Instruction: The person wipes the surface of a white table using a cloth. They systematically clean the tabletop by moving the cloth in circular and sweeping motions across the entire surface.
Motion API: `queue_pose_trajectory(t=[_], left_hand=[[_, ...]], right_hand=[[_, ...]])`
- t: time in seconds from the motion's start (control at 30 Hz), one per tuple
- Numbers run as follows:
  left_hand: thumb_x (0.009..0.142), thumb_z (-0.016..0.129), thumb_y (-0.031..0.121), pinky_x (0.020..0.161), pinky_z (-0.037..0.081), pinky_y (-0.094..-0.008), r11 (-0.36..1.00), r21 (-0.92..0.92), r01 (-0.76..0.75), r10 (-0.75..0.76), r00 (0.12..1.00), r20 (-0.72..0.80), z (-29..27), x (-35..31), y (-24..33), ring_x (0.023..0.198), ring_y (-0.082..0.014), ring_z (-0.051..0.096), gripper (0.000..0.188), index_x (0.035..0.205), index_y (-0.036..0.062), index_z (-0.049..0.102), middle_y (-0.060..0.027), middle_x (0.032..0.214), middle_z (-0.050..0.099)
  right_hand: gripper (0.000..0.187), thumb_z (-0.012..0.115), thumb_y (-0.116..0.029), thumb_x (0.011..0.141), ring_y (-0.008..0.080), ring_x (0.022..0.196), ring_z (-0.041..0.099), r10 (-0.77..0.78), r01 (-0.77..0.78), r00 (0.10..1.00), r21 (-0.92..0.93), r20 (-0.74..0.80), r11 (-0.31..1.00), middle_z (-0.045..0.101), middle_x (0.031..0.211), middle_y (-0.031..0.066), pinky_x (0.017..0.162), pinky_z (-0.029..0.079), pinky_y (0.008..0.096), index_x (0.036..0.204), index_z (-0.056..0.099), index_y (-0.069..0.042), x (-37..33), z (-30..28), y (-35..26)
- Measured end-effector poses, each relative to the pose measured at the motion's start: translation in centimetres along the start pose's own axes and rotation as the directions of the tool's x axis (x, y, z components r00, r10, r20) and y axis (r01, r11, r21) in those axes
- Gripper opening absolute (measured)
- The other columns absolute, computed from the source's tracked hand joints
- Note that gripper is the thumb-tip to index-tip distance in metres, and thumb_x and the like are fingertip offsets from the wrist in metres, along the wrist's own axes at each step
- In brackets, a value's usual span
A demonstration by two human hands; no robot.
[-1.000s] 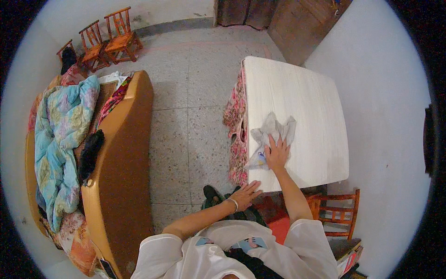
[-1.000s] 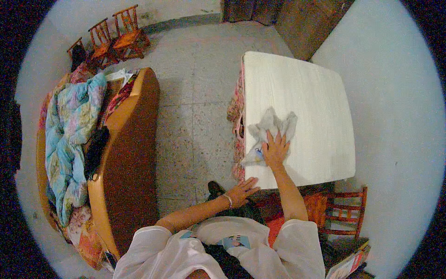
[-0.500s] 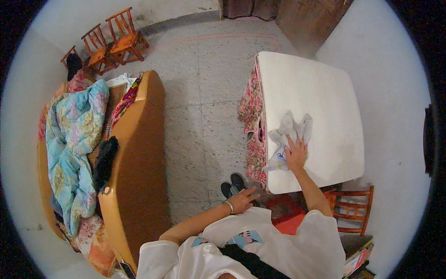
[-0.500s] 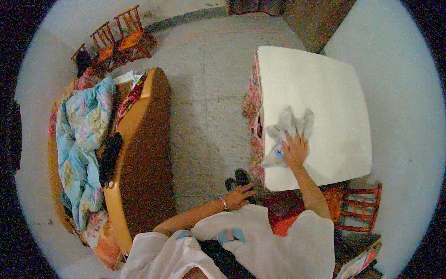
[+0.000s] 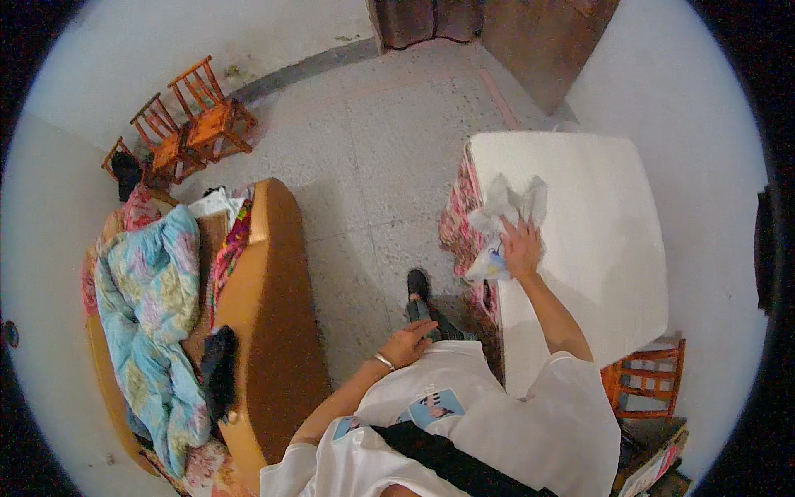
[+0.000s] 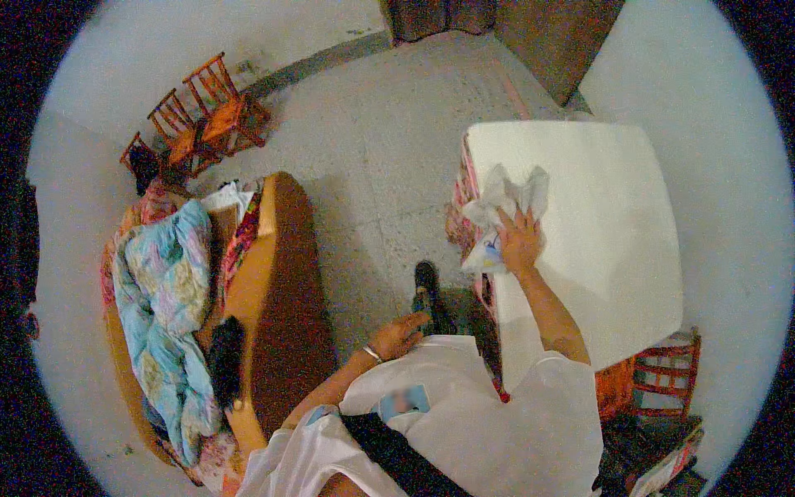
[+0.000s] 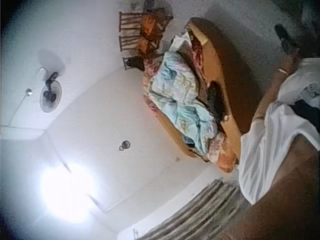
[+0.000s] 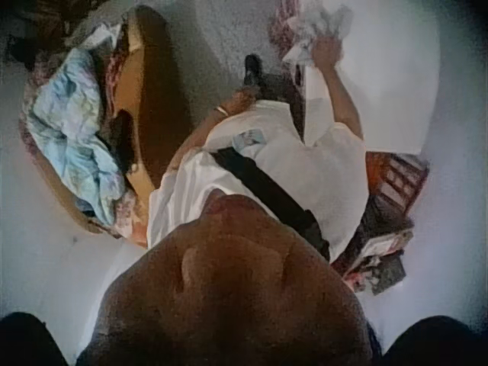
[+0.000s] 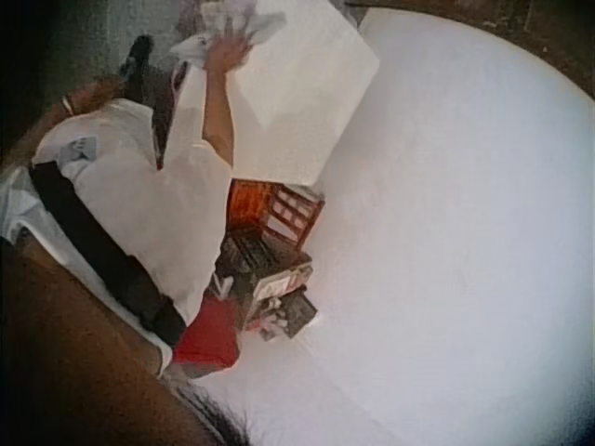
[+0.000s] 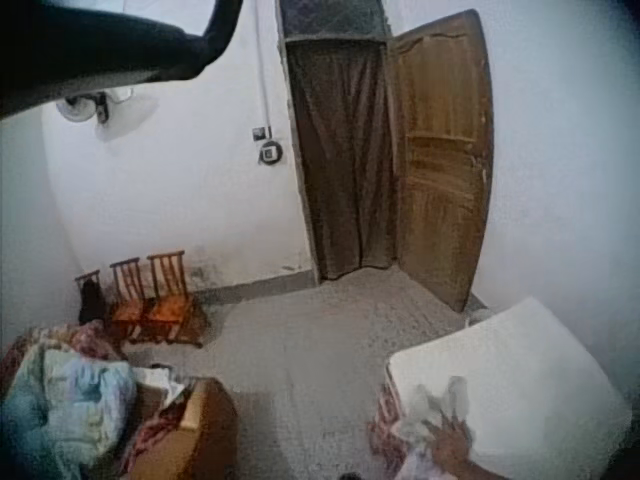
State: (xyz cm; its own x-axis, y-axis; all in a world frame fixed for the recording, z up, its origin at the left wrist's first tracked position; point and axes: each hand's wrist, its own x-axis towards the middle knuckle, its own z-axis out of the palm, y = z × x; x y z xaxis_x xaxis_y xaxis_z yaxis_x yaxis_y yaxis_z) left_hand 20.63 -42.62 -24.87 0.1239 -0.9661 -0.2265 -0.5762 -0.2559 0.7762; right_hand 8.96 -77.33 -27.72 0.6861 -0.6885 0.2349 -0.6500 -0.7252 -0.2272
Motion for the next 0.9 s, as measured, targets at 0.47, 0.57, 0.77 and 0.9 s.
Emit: queue_pose_trajectory(t=[0.47,0.57,0.77,0.9], left_hand=[[0.089,0.056,0.014,0.088,0.048,-0.041,0.988,0.029,-0.151,0.15,0.988,0.028,-18.8,14.9,-4.8,0.105,-0.0362,0.057,0.044,0.131,0.0087,0.046,-0.0197,0.122,0.055],[0.09,0.055,0.021,0.092,0.046,-0.0425,0.984,-0.038,-0.176,0.18,0.968,0.173,-21.5,18.0,-8.8,0.109,-0.0371,0.055,0.04,0.129,0.0116,0.05,-0.0179,0.122,0.057],[0.088,0.058,0.018,0.09,0.048,-0.0419,0.974,0.061,-0.219,0.199,0.95,0.24,-31.9,26.0,-12.1,0.108,-0.0371,0.056,0.04,0.127,0.0098,0.051,-0.0189,0.122,0.056],[0.088,0.057,0.019,0.092,0.046,-0.0414,0.954,0.1,-0.283,0.236,0.913,0.333,-36.9,29.7,-14.7,0.11,-0.0356,0.055,0.04,0.127,0.0091,0.051,-0.019,0.122,0.056]], right_hand=[[0.048,0.053,-0.036,0.09,0.0366,0.127,0.037,0.251,-0.25,0.968,-0.174,-0.016,0.952,0.043,0.138,0.0122,0.106,0.026,0.0553,0.137,0.043,-0.03,20.8,4.7,1.1],[0.045,0.05,-0.036,0.092,0.0371,0.125,0.04,0.391,-0.396,0.918,-0.187,-0.065,0.899,0.044,0.138,0.0128,0.104,0.029,0.0556,0.136,0.046,-0.029,24.7,5.3,2.4],[0.04,0.052,-0.027,0.09,0.0424,0.123,0.04,0.5,-0.523,0.85,-0.148,-0.167,0.839,0.049,0.128,0.0177,0.101,0.032,0.0545,0.129,0.052,-0.018,25.9,6.1,2.2],[0.04,0.053,-0.028,0.09,0.0434,0.122,0.04,0.536,-0.561,0.825,-0.146,-0.178,0.815,0.049,0.128,0.0185,0.1,0.033,0.0551,0.127,0.053,-0.016,23.3,5.8,-2.6]])
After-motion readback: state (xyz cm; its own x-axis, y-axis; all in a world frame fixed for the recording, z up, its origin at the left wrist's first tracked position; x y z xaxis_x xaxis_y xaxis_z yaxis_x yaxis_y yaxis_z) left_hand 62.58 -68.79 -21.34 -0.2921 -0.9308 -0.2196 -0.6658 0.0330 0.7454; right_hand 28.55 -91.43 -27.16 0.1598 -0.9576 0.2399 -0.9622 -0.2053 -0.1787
